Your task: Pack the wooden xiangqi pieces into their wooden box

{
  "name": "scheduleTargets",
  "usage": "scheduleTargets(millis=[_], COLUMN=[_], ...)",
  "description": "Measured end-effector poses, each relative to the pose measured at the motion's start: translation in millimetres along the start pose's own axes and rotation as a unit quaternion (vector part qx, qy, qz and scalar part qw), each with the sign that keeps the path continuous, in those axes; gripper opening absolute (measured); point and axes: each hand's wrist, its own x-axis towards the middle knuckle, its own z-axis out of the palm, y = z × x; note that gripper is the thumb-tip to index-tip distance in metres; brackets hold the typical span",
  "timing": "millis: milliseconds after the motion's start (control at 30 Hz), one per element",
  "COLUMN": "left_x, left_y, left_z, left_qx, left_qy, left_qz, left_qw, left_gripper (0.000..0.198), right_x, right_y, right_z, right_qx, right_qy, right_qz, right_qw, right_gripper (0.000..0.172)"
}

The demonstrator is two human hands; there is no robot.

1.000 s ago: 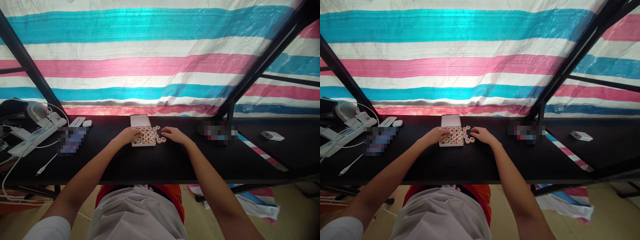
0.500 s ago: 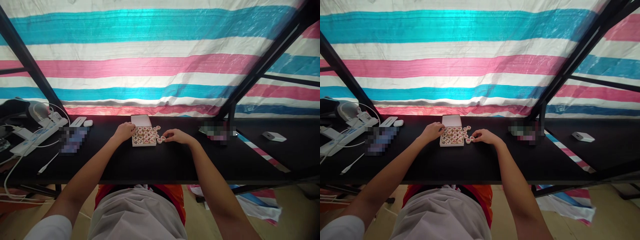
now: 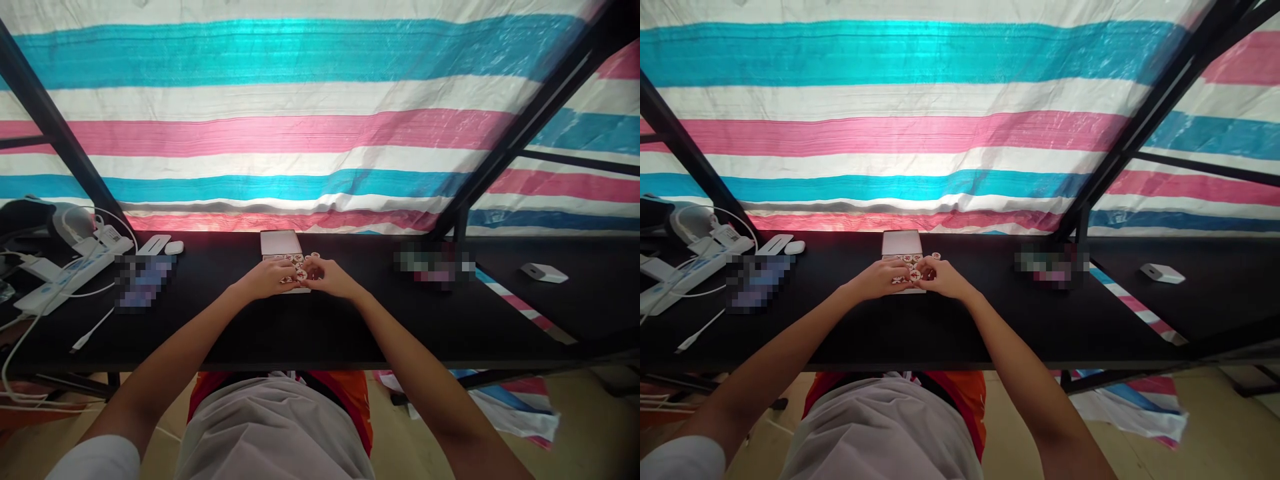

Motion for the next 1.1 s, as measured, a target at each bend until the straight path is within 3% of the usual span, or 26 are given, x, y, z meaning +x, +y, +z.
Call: scheduleTargets(millis=[167, 333, 467, 600, 667, 833, 967, 1100], left_x=[-1, -1, -2, -8, -10, -8, -6, -5], left_y=[0, 0, -5, -20, -25, -25, -24, -21], left_z=[4.8, 6.8, -9.4, -34.8, -39.5, -24.5, -14.0, -14.0], left_qx=[-0.038, -0.098, -0.082, -0.028, -0.011, -0.005, -0.018, -0.019], left_qy=[0.014, 0.035, 0.003, -0.064, -0.089, -0.108, -0.100, -0.098], left_qz=[-0.035, -0.027, -0.062, -0.164, -0.186, -0.161, -0.120, -0.136], left_qw=[0.999, 0.994, 0.995, 0.984, 0.978, 0.981, 0.988, 0.986], left_gripper=[0.026, 0.026, 0.029, 0.032, 0.031, 0.025, 0.026, 0.027], right_x=[1, 2, 3, 2, 0, -4, -3, -2], right_y=[2, 6, 7, 25, 37, 51, 43, 40], right_z=[3, 6, 3, -18, -30, -41, -35, -31], right_qx=[0.069, 0.157, 0.082, -0.073, -0.109, -0.094, -0.118, -0.131], right_qy=[-0.025, -0.047, -0.030, 0.032, 0.029, -0.081, -0.088, -0.084], right_qz=[0.025, 0.027, 0.025, 0.032, 0.062, 0.133, 0.112, 0.085], right_qw=[0.997, 0.986, 0.996, 0.996, 0.992, 0.983, 0.983, 0.984], right_gripper=[0.038, 0.035, 0.034, 0.039, 0.041, 0.048, 0.038, 0.029])
